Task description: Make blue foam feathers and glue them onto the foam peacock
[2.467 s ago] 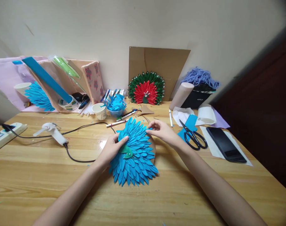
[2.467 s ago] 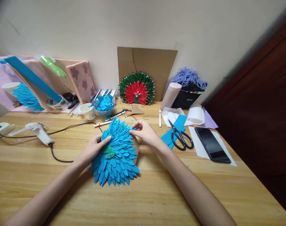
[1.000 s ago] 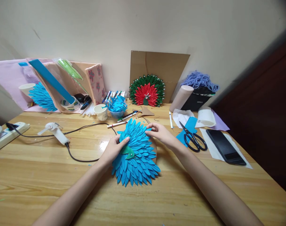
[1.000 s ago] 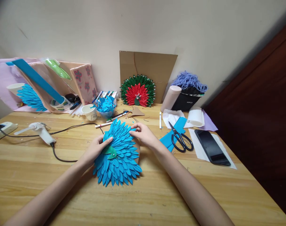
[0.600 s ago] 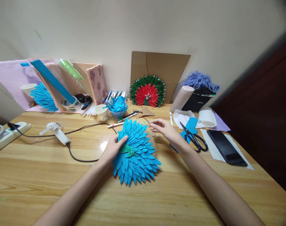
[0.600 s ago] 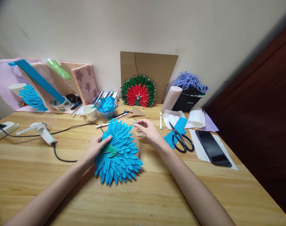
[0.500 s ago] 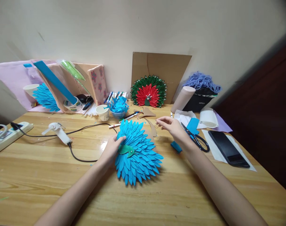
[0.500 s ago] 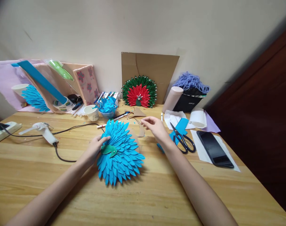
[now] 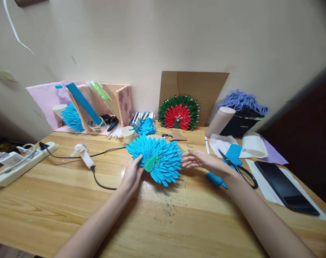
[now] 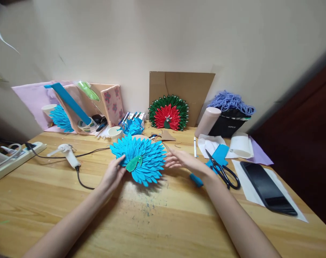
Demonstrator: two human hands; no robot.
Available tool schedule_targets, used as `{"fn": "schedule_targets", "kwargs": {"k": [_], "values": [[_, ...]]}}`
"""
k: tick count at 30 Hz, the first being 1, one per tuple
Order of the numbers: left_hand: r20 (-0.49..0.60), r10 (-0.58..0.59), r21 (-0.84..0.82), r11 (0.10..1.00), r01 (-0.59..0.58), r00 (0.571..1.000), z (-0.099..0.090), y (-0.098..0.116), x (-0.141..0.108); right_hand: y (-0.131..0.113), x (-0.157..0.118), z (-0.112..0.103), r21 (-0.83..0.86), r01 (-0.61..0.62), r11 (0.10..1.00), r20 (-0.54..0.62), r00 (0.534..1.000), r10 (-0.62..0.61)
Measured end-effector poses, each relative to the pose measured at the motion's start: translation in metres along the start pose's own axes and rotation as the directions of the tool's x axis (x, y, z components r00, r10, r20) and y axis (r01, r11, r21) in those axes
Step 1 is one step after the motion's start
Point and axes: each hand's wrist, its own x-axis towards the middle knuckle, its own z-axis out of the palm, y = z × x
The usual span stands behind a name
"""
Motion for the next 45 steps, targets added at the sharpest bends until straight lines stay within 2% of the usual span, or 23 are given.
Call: {"fn": "schedule_targets", "kwargs": {"k": [5, 10, 13, 16, 19, 22, 26, 32, 39, 42, 45], "values": [[0.116, 0.024, -0.049, 0.999, -0.018, 0.993, 0.003, -0.003, -0.007, -0.001, -0.002, 0.017, -0.05, 0.111, 0.992, -0.016, 0.994, -0.112], [0.248, -0.014, 0.033, 0.999, 0.006, 0.969, 0.006, 0.009, -0.01, -0.004, -0.004, 0.007, -0.049, 0.116, 0.992, -0.097, 0.988, -0.12], [0.185, -0.018, 0.096, 0.995, 0.0, 0.983, 0.003, 0.02, -0.005, -0.004, -0.005, -0.003, -0.074, 0.114, 0.991, -0.095, 0.988, -0.121], [0.1, -0.007, 0.254, 0.967, -0.018, 0.995, -0.001, 0.025, 0.0, -0.004, -0.006, -0.005, -0.13, 0.109, 0.985, -0.062, 0.991, -0.118], [0.077, 0.02, 0.403, 0.914, -0.049, 0.997, -0.002, 0.025, 0.0, -0.004, -0.006, -0.002, -0.153, 0.125, 0.98, -0.028, 0.991, -0.131], [0.074, -0.009, 0.479, 0.877, -0.028, 0.997, -0.002, 0.023, -0.002, -0.003, -0.005, 0.001, -0.159, 0.145, 0.977, -0.025, 0.988, -0.15], [0.061, -0.034, 0.484, 0.875, 0.0, 0.998, -0.002, 0.023, -0.002, -0.002, -0.003, 0.002, -0.119, 0.149, 0.982, -0.031, 0.988, -0.154], [0.039, -0.033, 0.468, 0.883, 0.011, 0.999, -0.002, 0.024, -0.002, -0.003, -0.001, 0.003, 0.036, 0.125, 0.991, -0.083, 0.989, -0.122], [0.045, -0.041, 0.447, 0.894, 0.016, 0.998, -0.003, 0.02, 0.001, -0.009, -0.009, 0.006, -0.156, 0.167, 0.974, -0.002, 0.986, -0.169], [0.062, -0.037, 0.454, 0.891, 0.005, 0.997, -0.003, 0.018, 0.002, -0.008, -0.005, 0.008, -0.201, 0.192, 0.961, -0.098, 0.972, -0.215], [0.088, -0.061, 0.481, 0.877, 0.011, 0.994, -0.003, 0.016, 0.002, -0.004, 0.001, 0.009, -0.252, 0.234, 0.939, -0.266, 0.916, -0.3]]}}
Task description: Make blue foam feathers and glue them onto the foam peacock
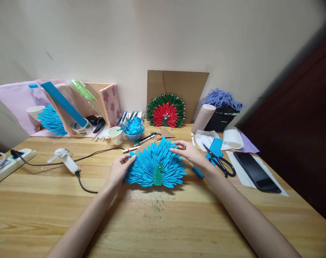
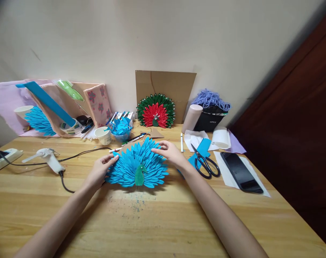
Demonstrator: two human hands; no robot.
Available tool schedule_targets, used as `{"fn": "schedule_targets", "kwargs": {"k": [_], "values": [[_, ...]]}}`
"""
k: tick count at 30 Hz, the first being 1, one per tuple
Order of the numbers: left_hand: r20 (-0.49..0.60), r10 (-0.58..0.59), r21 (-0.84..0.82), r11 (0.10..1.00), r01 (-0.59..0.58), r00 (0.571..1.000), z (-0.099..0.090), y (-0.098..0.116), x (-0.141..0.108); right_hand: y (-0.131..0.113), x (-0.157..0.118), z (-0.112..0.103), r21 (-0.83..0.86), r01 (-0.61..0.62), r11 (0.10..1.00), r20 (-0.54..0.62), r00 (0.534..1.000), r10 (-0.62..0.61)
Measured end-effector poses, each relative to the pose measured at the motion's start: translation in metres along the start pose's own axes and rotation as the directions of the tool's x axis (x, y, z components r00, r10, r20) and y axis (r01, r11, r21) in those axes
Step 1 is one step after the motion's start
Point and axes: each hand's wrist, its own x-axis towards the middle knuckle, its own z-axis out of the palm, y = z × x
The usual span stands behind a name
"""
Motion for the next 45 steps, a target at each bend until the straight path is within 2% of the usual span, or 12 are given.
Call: {"fn": "schedule_targets", "kwargs": {"k": [2, 5, 10, 14, 18, 22, 25, 28, 30, 37, 41, 45], "values": [[0.027, -0.002, 0.012, 1.0, 0.001, 1.0, 0.001, -0.001, -0.001, 0.002, 0.002, 0.002, -0.027, 0.042, 0.999, -0.063, 0.997, -0.044], [0.065, 0.001, 0.026, 1.0, -0.003, 0.998, 0.001, -0.002, -0.001, 0.003, 0.003, 0.001, -0.027, 0.083, 0.996, -0.066, 0.994, -0.085], [0.08, -0.022, 0.047, 0.999, 0.018, 0.997, 0.002, -0.001, -0.001, 0.001, 0.003, -0.003, 0.054, 0.004, 0.999, -0.089, 0.996, 0.001], [0.083, -0.02, 0.051, 0.999, 0.016, 0.996, 0.002, -0.001, -0.001, 0.002, 0.005, -0.01, 0.195, -0.017, 0.981, -0.141, 0.989, 0.045], [0.064, -0.016, 0.042, 0.999, 0.014, 0.998, 0.001, -0.001, -0.001, 0.006, 0.012, -0.025, 0.4, 0.032, 0.916, -0.272, 0.959, 0.085], [0.002, 0.004, -0.01, 1.0, -0.004, 1.0, 0.0, -0.001, 0.001, 0.009, 0.018, -0.047, 0.548, 0.224, 0.806, -0.469, 0.88, 0.075], [-0.111, 0.022, -0.109, 0.993, -0.035, 0.994, -0.003, 0.002, 0.003, 0.009, 0.02, -0.064, 0.576, 0.372, 0.728, -0.63, 0.77, 0.105], [-0.191, 0.047, -0.225, 0.97, -0.091, 0.98, -0.007, 0.008, 0.006, 0.009, 0.018, -0.077, 0.556, 0.468, 0.687, -0.735, 0.663, 0.143], [-0.23, 0.057, -0.287, 0.95, -0.124, 0.971, -0.01, 0.01, 0.007, 0.008, 0.016, -0.082, 0.535, 0.505, 0.678, -0.764, 0.632, 0.132], [-0.205, 0.031, -0.357, 0.928, -0.105, 0.978, -0.015, 0.009, 0.009, 0.012, 0.015, -0.081, 0.598, 0.468, 0.65, -0.692, 0.71, 0.126], [-0.161, 0.022, -0.327, 0.942, -0.074, 0.987, -0.01, 0.006, 0.007, 0.012, 0.018, -0.075, 0.628, 0.342, 0.699, -0.594, 0.791, 0.146], [-0.064, -0.002, -0.228, 0.974, -0.013, 0.998, 0.001, -0.01, 0.004, 0.002, 0.013, -0.06, 0.6, 0.201, 0.774, -0.431, 0.897, 0.101]]}}
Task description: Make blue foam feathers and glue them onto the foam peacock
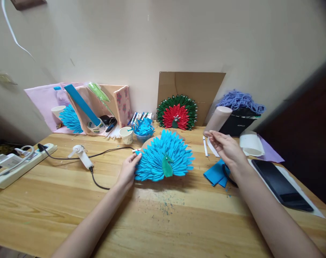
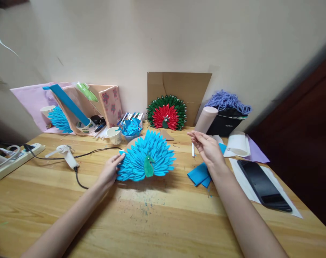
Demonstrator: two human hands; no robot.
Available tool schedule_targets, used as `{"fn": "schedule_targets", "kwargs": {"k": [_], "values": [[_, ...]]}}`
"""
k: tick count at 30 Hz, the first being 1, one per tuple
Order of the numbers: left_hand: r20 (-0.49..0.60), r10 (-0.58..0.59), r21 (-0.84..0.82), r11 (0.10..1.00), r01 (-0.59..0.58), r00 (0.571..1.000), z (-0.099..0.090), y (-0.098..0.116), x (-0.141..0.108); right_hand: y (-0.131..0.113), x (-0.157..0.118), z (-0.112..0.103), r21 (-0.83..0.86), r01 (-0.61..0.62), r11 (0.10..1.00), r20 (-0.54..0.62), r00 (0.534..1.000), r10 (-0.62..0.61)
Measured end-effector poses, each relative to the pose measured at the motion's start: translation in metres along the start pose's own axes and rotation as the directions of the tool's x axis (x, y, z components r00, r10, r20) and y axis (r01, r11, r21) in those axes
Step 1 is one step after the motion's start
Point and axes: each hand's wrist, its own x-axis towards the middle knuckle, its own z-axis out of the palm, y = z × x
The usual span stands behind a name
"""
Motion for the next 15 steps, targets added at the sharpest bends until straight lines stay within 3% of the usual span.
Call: {"fn": "schedule_targets", "kwargs": {"k": [3, 5, 6, 8, 10, 11, 15], "values": [[0.107, -0.036, 0.172, 0.985, 0.017, 0.994, 0.002, -0.019, -0.001, -0.001, -0.019, 0.017, -0.07, -0.096, 0.993, 0.171, 0.98, 0.106], [0.146, -0.032, 0.313, 0.95, -0.015, 0.989, 0.002, -0.027, -0.001, 0.0, -0.033, 0.029, -0.105, -0.159, 0.982, 0.292, 0.939, 0.183], [0.142, 0.015, 0.384, 0.921, -0.069, 0.99, 0.002, -0.028, -0.001, 0.001, -0.039, 0.034, -0.114, -0.177, 0.978, 0.345, 0.916, 0.206], [0.129, 0.226, 0.529, 0.808, -0.259, 0.966, 0.006, -0.023, -0.004, 0.002, -0.051, 0.043, -0.139, -0.212, 0.967, 0.43, 0.867, 0.252], [0.197, 0.48, 0.639, 0.598, -0.483, 0.855, 0.015, -0.01, -0.01, 0.004, -0.061, 0.049, -0.164, -0.241, 0.957, 0.481, 0.827, 0.291], [0.273, 0.544, 0.659, 0.495, -0.566, 0.793, 0.022, -0.002, -0.013, 0.005, -0.065, 0.052, -0.175, -0.253, 0.952, 0.498, 0.811, 0.307], [0.501, 0.583, 0.602, 0.296, -0.742, 0.639, 0.057, 0.024, -0.021, 0.01, -0.074, 0.057, -0.199, -0.279, 0.94, 0.531, 0.776, 0.342]]}}
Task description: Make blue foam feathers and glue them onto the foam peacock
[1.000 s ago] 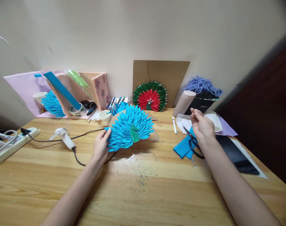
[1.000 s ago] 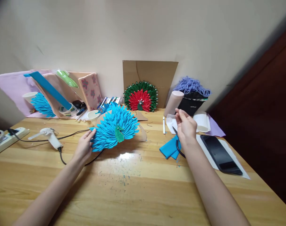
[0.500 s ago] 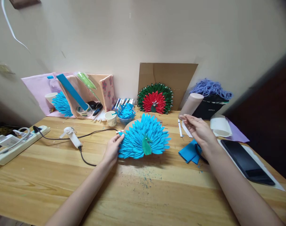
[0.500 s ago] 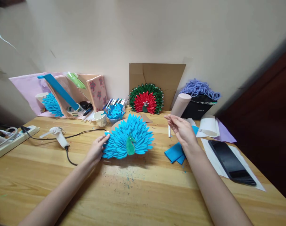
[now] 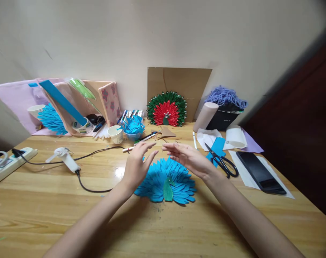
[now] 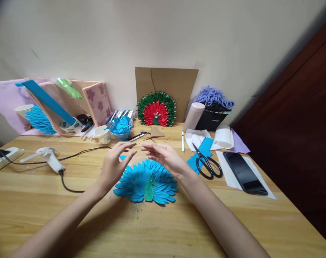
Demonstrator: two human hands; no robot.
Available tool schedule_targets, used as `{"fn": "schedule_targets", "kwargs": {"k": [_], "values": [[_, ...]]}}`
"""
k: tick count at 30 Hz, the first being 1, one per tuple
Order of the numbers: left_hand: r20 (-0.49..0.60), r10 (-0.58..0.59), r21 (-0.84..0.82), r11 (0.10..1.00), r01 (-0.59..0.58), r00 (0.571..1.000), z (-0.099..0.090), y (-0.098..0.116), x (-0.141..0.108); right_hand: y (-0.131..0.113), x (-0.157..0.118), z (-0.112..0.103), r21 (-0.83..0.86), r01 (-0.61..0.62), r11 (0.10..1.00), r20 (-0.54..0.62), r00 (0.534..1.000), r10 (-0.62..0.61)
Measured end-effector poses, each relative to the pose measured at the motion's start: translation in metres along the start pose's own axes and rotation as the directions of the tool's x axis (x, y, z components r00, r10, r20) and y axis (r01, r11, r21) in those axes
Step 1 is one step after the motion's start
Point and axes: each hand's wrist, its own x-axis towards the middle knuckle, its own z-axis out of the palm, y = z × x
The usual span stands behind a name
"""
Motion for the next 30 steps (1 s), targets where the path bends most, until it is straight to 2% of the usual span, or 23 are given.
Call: {"fn": "schedule_targets", "kwargs": {"k": [4, 13, 20, 25, 30], "values": [[-0.008, 0.082, -0.042, 0.996, -0.082, 0.997, 0.01, 0.014, 0.017, 0.004, 0.002, 0.0, -0.021, 0.006, 1.0, 0.004, 1.0, -0.006], [0.018, 0.184, 0.062, 0.981, -0.184, 0.983, 0.013, 0.003, 0.019, 0.001, 0.001, 0.002, -0.173, 0.006, 0.985, -0.018, 1.0, -0.009], [-0.03, 0.072, -0.12, 0.99, -0.075, 0.997, 0.009, 0.01, 0.023, 0.004, 0.003, 0.003, -0.172, 0.031, 0.985, -0.015, 0.999, -0.034], [0.017, 0.078, -0.227, 0.971, -0.072, 0.997, 0.009, 0.016, 0.023, 0.009, 0.005, 0.002, -0.179, 0.052, 0.982, -0.031, 0.998, -0.058], [0.047, 0.08, -0.248, 0.967, -0.066, 0.996, 0.01, 0.018, 0.022, 0.01, 0.005, 0.005, -0.155, 0.058, 0.986, -0.028, 0.998, -0.063]]}}
